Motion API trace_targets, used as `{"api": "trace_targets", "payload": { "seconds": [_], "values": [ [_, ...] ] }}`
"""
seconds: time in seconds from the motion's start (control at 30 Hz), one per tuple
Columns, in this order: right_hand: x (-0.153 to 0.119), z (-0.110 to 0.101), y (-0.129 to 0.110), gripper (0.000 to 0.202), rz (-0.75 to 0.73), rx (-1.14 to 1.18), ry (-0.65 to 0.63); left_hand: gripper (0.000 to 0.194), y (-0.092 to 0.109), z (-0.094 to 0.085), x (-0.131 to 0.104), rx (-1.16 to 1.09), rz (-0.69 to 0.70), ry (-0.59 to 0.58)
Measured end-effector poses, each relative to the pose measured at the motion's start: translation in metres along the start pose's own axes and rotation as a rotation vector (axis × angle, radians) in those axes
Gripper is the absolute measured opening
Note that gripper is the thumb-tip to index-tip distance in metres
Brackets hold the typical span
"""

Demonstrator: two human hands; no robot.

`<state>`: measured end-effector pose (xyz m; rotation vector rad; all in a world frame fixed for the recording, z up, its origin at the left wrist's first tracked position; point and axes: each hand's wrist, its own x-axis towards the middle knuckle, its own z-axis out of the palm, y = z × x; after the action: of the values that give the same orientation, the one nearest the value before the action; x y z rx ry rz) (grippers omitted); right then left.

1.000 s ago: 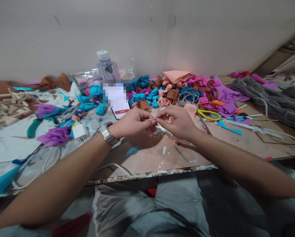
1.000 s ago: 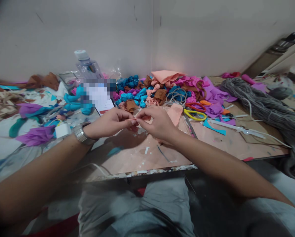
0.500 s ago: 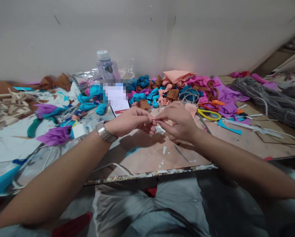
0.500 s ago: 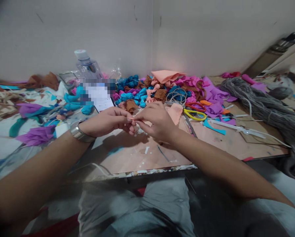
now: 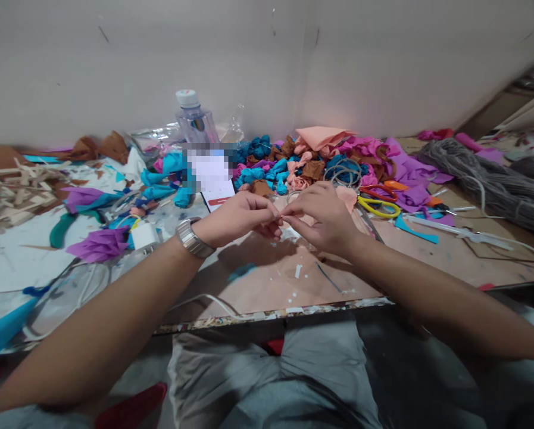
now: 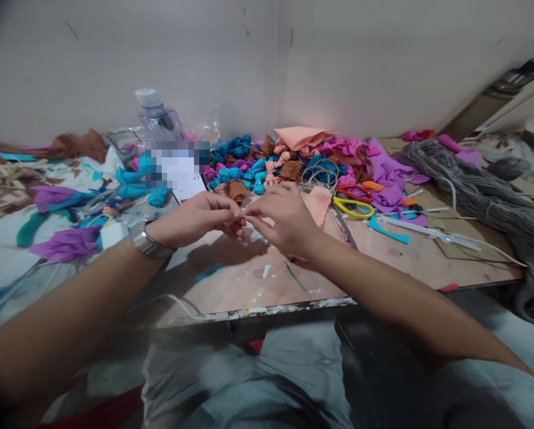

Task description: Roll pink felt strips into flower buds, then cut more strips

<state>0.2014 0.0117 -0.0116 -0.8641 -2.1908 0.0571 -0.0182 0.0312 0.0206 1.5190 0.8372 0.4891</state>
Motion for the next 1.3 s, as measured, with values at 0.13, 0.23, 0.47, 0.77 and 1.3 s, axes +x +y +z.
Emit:
{"api": "trace_targets", "payload": {
  "seconds": [0.13, 0.23, 0.47, 0.77, 1.3],
  "values": [
    [-0.001, 0.002, 0.001, 0.010, 0.036, 0.021, -0.023, 0.024, 0.002, 0.004, 0.000, 0.159, 0.050, 0.062],
    [-0.002, 0.004, 0.002, 0.009, 0.082, 0.074, -0.040, 0.025, 0.001, 0.005, -0.001, 0.352, 0.146, 0.093],
    [-0.001, 0.008, 0.005, 0.008, 0.124, 0.217, -0.087, 0.029, 0.000, 0.009, -0.005, 0.731, 0.274, 0.199],
    [0.000, 0.005, 0.008, 0.010, 0.122, 0.298, -0.159, 0.028, -0.001, 0.015, -0.006, 1.168, 0.462, 0.230],
    [0.001, 0.004, 0.007, 0.020, 0.183, 0.327, -0.233, 0.028, -0.004, 0.010, -0.004, 1.137, 0.475, 0.242]
  ]
}}
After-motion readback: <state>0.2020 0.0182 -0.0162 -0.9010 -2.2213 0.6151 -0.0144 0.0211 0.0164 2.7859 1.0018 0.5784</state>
